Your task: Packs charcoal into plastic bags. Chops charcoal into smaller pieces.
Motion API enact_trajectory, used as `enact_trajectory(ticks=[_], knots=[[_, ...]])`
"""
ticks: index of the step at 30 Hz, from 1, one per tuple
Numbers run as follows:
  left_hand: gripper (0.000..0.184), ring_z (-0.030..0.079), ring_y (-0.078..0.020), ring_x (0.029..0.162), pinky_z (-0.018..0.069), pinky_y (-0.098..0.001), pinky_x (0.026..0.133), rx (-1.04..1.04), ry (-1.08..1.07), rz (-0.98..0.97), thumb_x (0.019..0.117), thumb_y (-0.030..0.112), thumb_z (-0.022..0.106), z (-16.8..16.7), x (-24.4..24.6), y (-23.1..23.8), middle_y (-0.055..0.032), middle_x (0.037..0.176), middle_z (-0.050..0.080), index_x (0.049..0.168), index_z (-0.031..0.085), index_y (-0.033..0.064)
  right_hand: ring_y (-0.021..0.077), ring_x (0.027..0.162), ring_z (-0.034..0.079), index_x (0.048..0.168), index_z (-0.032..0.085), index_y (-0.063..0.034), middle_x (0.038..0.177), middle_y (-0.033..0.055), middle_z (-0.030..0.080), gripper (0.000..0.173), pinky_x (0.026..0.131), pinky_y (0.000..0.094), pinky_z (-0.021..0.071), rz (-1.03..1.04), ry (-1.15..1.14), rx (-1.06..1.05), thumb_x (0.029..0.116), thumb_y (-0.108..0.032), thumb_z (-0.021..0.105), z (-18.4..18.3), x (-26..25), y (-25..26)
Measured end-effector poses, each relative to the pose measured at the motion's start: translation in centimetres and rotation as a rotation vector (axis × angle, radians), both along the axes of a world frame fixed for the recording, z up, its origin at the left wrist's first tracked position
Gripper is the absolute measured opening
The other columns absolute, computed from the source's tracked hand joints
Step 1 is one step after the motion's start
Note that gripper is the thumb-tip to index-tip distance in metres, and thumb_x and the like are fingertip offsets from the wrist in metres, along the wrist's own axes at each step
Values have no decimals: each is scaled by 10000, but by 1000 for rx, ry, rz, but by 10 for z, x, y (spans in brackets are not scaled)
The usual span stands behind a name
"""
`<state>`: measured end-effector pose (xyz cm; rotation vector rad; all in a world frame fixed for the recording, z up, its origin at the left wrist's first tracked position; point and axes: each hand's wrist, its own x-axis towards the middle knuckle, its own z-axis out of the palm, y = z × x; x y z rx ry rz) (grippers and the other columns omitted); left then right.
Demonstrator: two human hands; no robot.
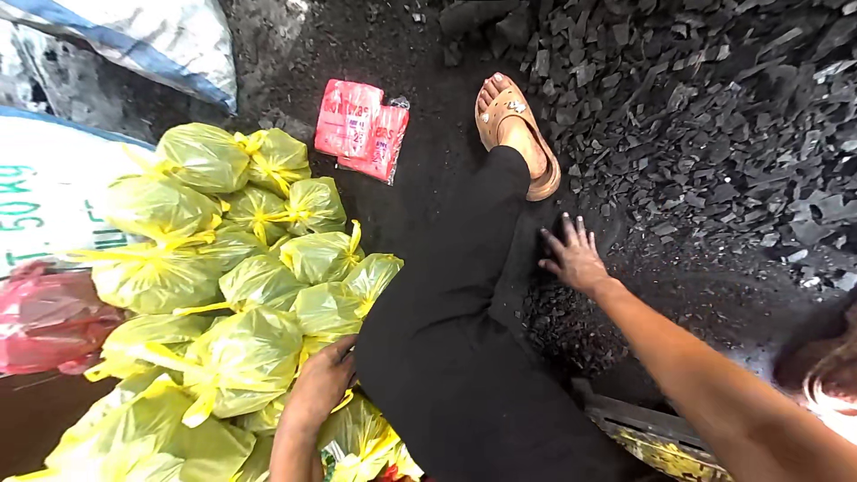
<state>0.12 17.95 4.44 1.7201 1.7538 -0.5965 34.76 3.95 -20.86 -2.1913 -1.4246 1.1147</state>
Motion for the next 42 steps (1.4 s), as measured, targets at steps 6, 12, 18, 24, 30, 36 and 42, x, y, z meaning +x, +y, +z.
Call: enact_trajectory(ticks=[6,12,18,24,30,36,42], knots=[[190,559,-118,621,491,-339,627,3,-19,1,1037,103,578,-10,-12,0,-44,767,642,1179,700,70,486,1561,114,1510,533,-132,1688,199,238,650,1195,754,120,447,134,-12,922,-287,766,7,-96,-62],[135,487,-94,582,431,-295,577,22,-33,21,1033,68,559,1,2,-8,-30,710,564,1075,680,23,493,1385,441,1349,635,-25,1491,234,508,379,1108,697,343,666,197,-171,1016,65,478,34,-93,-81],[176,471,-80,546,418,-264,531,12,-41,77,1054,93,542,-1,-2,-12,-28,701,565,1158,659,14,477,1250,578,1298,656,0,1369,301,557,335,1045,598,489,3,185,101,996,-144,665,57,-7,-42],[142,445,-75,483,396,-248,479,17,-56,75,1050,93,547,-4,-4,-10,-13,636,538,1088,661,18,648,1279,446,1623,255,-94,1520,438,297,739,986,757,413,-863,-8,-192,1049,-453,549,48,57,-179],[131,459,-113,544,415,-314,540,26,-9,-5,1040,101,572,-2,-2,-5,-42,688,554,1048,660,4,559,1188,595,1630,231,-86,1552,357,353,669,969,661,506,-569,85,-586,1092,-404,470,25,-19,-197],[131,467,-111,551,422,-314,550,38,1,-10,1041,96,571,0,1,-5,-42,691,559,1053,671,11,507,1261,569,1578,374,-92,1563,316,351,617,989,616,521,-119,183,-477,1063,-375,562,23,-69,-124],[133,487,-113,566,437,-314,563,29,8,-19,1037,88,576,-1,2,-5,-49,709,574,1052,667,-8,490,1449,373,1497,525,-81,1620,245,339,460,1114,639,392,397,455,-441,1046,-156,578,54,-100,-101]])
